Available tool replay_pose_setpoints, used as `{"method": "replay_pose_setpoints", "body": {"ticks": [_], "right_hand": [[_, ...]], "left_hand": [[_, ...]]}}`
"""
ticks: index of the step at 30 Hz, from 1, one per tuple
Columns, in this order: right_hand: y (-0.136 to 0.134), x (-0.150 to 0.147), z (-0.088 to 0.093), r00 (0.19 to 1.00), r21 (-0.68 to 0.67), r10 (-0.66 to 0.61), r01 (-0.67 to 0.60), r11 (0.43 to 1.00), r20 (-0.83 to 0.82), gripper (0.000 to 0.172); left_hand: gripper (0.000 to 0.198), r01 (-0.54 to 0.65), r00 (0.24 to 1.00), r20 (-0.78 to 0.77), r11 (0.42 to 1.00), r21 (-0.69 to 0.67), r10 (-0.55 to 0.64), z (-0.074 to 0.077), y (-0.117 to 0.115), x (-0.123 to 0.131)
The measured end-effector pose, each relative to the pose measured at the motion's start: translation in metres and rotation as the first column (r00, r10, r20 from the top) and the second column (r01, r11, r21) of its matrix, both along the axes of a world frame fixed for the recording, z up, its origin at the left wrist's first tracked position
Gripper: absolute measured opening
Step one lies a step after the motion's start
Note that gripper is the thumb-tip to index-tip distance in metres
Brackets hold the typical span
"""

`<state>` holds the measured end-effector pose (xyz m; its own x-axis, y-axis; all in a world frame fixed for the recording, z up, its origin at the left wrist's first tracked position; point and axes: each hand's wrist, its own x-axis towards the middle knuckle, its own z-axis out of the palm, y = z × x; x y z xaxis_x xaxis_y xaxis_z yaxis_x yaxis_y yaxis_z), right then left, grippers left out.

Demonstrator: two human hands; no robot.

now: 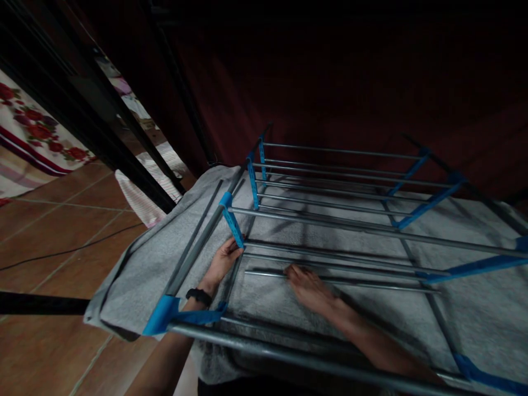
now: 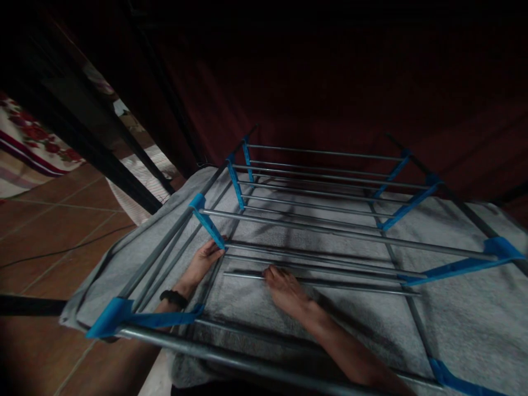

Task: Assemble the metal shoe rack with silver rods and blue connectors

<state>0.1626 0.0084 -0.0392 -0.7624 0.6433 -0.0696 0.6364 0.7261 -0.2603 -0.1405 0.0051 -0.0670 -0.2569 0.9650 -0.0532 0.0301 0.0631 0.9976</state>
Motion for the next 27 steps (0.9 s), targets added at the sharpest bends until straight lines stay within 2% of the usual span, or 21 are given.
{"method": "replay_pose_setpoints", "body": {"ticks": [3,6,9,17,21,27], "right_hand": [[0.006,0.004,0.012,0.993,-0.022,-0.114,0.114,0.993,-0.011,0.035],[0.016,0.006,0.021,0.987,-0.018,-0.157,0.157,0.987,-0.025,0.031],[0.021,0.003,0.029,0.988,0.040,-0.145,0.147,0.988,-0.049,0.029],[0.008,-0.018,0.053,0.995,0.162,-0.061,0.074,0.984,-0.082,0.034],[0.018,-0.023,0.066,0.993,0.178,-0.070,0.086,0.980,-0.095,0.040],[0.037,-0.028,0.083,0.988,0.195,-0.071,0.097,0.976,-0.136,0.038]], "left_hand": [[0.065,0.003,1.000,0.014,1.000,0.000,-0.003,0.001,0.000,-0.001],[0.065,-0.004,1.000,-0.001,1.000,0.007,0.004,-0.001,0.000,-0.001],[0.065,-0.008,1.000,0.018,1.000,0.011,0.007,-0.004,0.001,-0.002],[0.059,-0.026,0.999,-0.020,0.999,0.020,0.026,-0.011,0.004,-0.005],[0.059,-0.018,0.999,-0.030,1.000,0.021,0.019,-0.008,0.003,-0.004],[0.057,-0.026,1.000,-0.008,0.998,0.051,0.027,-0.006,0.001,-0.001]]}}
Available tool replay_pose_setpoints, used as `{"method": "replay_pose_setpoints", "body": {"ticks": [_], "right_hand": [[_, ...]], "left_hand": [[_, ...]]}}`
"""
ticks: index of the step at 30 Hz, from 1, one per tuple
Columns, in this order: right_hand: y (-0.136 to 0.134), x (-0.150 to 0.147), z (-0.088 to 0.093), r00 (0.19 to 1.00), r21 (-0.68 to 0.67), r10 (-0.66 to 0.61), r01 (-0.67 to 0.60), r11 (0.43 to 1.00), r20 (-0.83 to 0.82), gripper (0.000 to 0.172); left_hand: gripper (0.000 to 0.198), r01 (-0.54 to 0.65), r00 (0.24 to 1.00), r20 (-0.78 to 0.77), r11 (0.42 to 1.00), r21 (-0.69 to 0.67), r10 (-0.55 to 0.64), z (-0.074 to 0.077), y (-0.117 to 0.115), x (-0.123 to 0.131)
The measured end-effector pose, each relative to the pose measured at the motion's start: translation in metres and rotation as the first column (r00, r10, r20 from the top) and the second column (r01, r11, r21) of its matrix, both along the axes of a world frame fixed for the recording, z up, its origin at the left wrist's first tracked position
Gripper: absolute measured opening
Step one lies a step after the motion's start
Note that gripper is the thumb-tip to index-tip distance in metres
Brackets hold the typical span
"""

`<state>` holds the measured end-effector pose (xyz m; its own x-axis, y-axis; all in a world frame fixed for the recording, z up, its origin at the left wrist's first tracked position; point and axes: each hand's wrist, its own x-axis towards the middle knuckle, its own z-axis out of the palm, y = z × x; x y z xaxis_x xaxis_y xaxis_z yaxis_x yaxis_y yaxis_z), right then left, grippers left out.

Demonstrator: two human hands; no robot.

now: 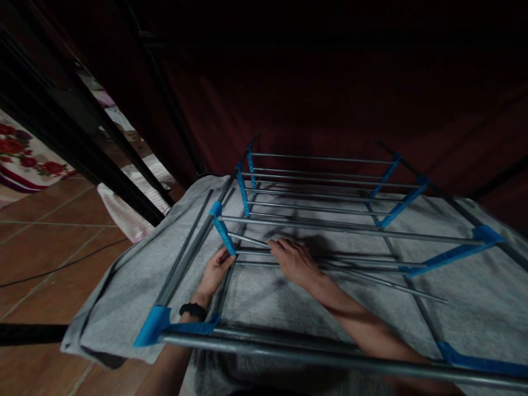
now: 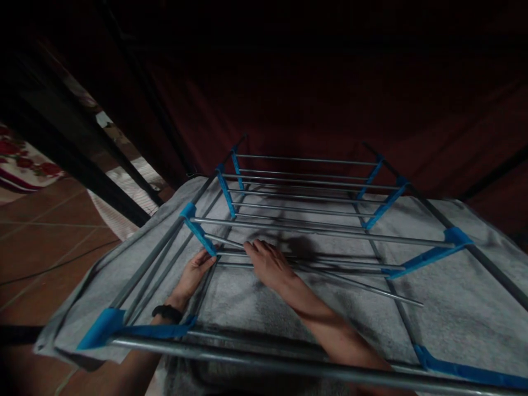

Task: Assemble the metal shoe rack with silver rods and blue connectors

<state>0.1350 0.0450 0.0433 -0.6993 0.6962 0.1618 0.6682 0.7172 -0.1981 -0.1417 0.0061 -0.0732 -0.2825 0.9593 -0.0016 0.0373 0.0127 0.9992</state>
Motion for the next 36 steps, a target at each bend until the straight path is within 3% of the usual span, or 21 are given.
{"method": "replay_pose_setpoints", "body": {"ticks": [23,36], "right_hand": [[0.016,0.003,0.015,0.999,0.056,0.004,-0.002,0.998,-0.035,0.037],[0.019,0.004,0.007,0.998,0.027,0.029,-0.028,0.999,-0.061,0.039]], "left_hand": [[0.056,-0.002,1.000,-0.007,1.000,-0.006,0.002,0.005,-0.002,0.003],[0.063,0.006,0.999,-0.049,1.000,-0.019,-0.007,0.002,-0.001,0.001]]}}
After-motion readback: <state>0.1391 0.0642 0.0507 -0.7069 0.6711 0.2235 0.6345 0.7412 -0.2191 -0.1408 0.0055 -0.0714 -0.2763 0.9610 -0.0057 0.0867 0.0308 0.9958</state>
